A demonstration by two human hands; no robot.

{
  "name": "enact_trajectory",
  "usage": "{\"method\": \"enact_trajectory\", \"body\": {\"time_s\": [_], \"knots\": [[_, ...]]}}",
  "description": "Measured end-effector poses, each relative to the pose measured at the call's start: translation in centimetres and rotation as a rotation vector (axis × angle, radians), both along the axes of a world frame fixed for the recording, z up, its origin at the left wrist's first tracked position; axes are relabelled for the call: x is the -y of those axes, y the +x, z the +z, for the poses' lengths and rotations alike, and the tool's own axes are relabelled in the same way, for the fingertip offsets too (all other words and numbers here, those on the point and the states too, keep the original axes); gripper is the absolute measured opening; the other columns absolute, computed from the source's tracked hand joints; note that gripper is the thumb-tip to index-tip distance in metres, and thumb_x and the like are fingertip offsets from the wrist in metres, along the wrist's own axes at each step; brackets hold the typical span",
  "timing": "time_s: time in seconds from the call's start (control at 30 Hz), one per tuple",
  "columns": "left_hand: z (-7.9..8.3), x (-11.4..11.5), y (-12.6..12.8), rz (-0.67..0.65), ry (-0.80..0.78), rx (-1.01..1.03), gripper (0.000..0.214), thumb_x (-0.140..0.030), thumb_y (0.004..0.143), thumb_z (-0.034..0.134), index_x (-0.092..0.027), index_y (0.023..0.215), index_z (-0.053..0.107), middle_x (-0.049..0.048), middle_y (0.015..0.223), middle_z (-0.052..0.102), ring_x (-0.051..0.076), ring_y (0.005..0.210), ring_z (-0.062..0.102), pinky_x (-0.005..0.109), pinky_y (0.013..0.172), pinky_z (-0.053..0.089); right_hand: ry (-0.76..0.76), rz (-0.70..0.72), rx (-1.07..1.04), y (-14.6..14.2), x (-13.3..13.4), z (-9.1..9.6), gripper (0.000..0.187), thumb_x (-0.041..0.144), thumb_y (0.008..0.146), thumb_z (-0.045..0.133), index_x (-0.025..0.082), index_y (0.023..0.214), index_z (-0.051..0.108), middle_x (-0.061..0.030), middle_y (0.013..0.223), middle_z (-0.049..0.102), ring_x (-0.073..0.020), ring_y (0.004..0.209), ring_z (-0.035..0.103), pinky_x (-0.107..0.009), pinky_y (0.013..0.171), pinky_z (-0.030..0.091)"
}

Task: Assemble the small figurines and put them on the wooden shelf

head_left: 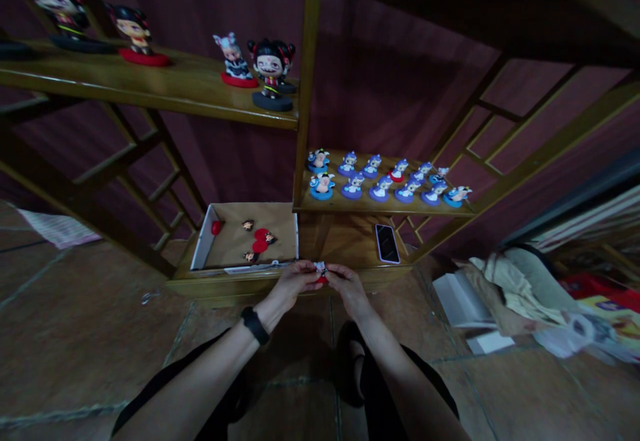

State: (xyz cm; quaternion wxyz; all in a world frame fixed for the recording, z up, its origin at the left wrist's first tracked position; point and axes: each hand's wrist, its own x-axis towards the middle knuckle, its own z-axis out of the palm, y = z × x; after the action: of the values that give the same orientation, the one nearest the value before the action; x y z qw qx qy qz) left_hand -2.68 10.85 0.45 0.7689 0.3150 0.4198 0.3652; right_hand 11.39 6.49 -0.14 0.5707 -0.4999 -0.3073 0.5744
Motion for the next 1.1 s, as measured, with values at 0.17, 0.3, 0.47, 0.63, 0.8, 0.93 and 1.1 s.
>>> {"method": "enact_trajectory", "body": {"time_s": [0.17, 0.3, 0.47, 0.63, 0.8, 0.93, 1.1], "knots": [[0.4, -0.3, -0.6, -0.080, -0.070, 0.078, 0.026, -0.004, 0.058, 0.074, -0.010, 0.080, 0.061, 0.0067, 0.077, 0.068, 0.018, 0.072, 0.066, 0.032, 0.074, 0.054, -0.059, 0.003, -0.068, 0.4, -0.3, -0.5, 0.029, 0.034, 0.058, 0.075, 0.019, 0.082, 0.068, -0.0051, 0.085, 0.069, -0.0175, 0.081, 0.061, -0.032, 0.075, 0.045], [0.7, -0.6, -1.0, -0.127, -0.114, 0.167, 0.025, -0.008, 0.062, 0.073, -0.010, 0.085, 0.064, 0.0094, 0.085, 0.069, 0.022, 0.080, 0.066, 0.037, 0.081, 0.052, -0.034, 0.013, -0.135, 0.6, -0.4, -0.4, 0.028, 0.032, 0.058, 0.075, 0.019, 0.081, 0.067, -0.0047, 0.086, 0.069, -0.0178, 0.084, 0.061, -0.033, 0.077, 0.045], [0.2, -0.8, -1.0, -0.087, -0.138, 0.165, 0.021, -0.011, 0.065, 0.072, -0.011, 0.084, 0.065, 0.0102, 0.084, 0.069, 0.021, 0.078, 0.066, 0.036, 0.080, 0.053, 0.009, 0.070, -0.218, 0.5, -0.1, 0.4, 0.022, 0.028, 0.060, 0.074, 0.020, 0.080, 0.067, -0.0039, 0.088, 0.069, -0.0170, 0.085, 0.061, -0.033, 0.081, 0.045], [-0.1, -1.0, -0.7, -0.070, -0.149, 0.128, 0.020, -0.012, 0.066, 0.072, -0.010, 0.084, 0.065, 0.0112, 0.083, 0.069, 0.021, 0.075, 0.067, 0.034, 0.076, 0.054, -0.009, 0.076, -0.285, 0.2, 0.2, 1.0, 0.020, 0.028, 0.062, 0.073, 0.020, 0.079, 0.067, -0.0036, 0.088, 0.069, -0.0170, 0.085, 0.062, -0.033, 0.082, 0.045], [0.4, -0.8, -0.4, -0.060, -0.115, 0.055, 0.019, -0.014, 0.064, 0.073, -0.010, 0.082, 0.065, 0.0101, 0.079, 0.069, 0.019, 0.072, 0.067, 0.032, 0.071, 0.055, -0.068, 0.063, -0.306, 0.2, 0.0, 0.8, 0.022, 0.033, 0.061, 0.074, 0.019, 0.076, 0.066, -0.0048, 0.089, 0.069, -0.0181, 0.087, 0.062, -0.032, 0.078, 0.046], [0.4, -0.6, -0.2, -0.064, -0.097, 0.032, 0.019, -0.015, 0.064, 0.074, -0.010, 0.080, 0.065, 0.0096, 0.080, 0.069, 0.018, 0.072, 0.066, 0.032, 0.072, 0.055, -0.067, 0.047, -0.335, 0.0, 0.0, 0.9, 0.018, 0.029, 0.059, 0.075, 0.019, 0.070, 0.065, -0.0025, 0.084, 0.069, -0.0163, 0.083, 0.062, -0.029, 0.077, 0.046], [0.3, -0.5, -0.2, -0.051, -0.093, 0.037, 0.020, -0.016, 0.062, 0.075, -0.011, 0.079, 0.065, 0.0081, 0.079, 0.069, 0.018, 0.073, 0.066, 0.031, 0.071, 0.054, -0.063, 0.049, -0.381, -0.2, 0.2, 1.3, 0.013, 0.023, 0.059, 0.074, 0.020, 0.067, 0.065, -0.0002, 0.077, 0.069, -0.0145, 0.076, 0.061, -0.029, 0.077, 0.045]]}}
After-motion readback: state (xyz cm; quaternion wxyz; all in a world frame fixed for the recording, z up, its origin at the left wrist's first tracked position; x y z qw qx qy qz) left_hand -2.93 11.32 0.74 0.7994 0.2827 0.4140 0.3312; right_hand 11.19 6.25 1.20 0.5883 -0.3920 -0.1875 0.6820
